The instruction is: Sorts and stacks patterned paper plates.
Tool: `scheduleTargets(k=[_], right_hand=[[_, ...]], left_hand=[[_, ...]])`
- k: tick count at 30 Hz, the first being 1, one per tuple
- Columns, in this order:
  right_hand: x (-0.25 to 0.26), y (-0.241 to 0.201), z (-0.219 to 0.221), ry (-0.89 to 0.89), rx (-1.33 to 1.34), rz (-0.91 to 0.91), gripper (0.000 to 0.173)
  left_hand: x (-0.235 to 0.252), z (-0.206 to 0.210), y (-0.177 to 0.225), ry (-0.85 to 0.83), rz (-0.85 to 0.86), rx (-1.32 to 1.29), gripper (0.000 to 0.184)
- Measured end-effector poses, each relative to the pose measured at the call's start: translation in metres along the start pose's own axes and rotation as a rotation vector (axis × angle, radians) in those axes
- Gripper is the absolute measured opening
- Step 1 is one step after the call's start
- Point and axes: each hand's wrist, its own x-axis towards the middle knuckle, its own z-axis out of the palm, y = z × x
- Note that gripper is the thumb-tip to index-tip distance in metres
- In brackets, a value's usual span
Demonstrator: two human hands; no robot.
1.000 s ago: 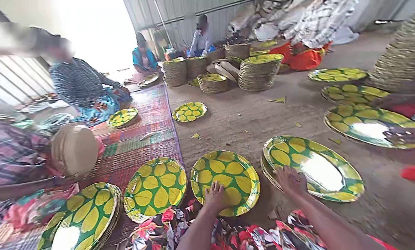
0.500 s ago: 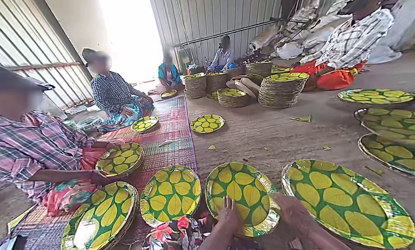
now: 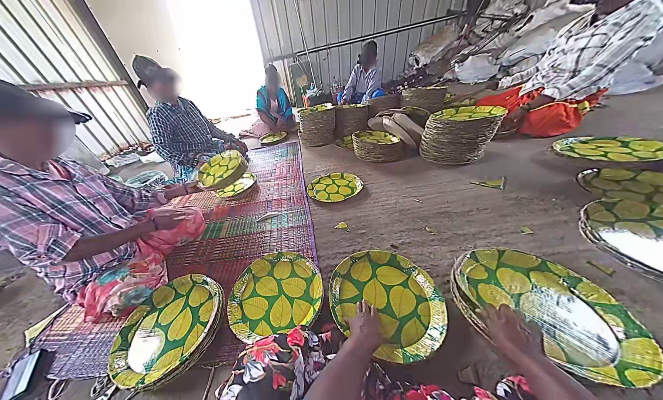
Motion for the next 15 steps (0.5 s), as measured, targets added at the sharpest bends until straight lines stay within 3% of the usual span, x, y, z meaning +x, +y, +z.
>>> scheduleTargets(k=[3, 5, 7, 9, 11, 12, 15], right_hand=[[-0.009, -0.017, -0.012, 0.313, 0.144, -0.249, 0.032], [-0.021, -0.034, -0.001, 0.372, 0.196, -0.511, 0.031], [-0.024, -0.046, 0.023, 0.276, 0.167, -0.848, 0.031], [-0.027, -0.058, 0.036, -0.05, 0.04, -1.027, 0.03], [-0.026, -0.062, 0.04, -0.392, -0.14, -0.934, 0.043], [-0.023, -0.06, 0.039, -0.419, -0.149, -0.828, 0.046], [-0.009, -0.043, 0.036, -0.184, -0.022, -0.406, 0.059]], left_hand=[[-0.006, -0.017, 0.001, 0.312, -0.014, -0.248, 0.069], [-0.006, -0.026, -0.001, 0.563, -0.099, -0.436, 0.064], [-0.001, -0.033, -0.013, 0.694, -0.252, -0.664, 0.059], [0.006, -0.038, -0.032, 0.664, -0.427, -0.838, 0.058], [0.008, -0.037, -0.046, 0.576, -0.502, -0.864, 0.058], [0.007, -0.038, -0.047, 0.543, -0.517, -0.807, 0.06], [0.005, -0.035, -0.039, 0.547, -0.555, -0.669, 0.066]])
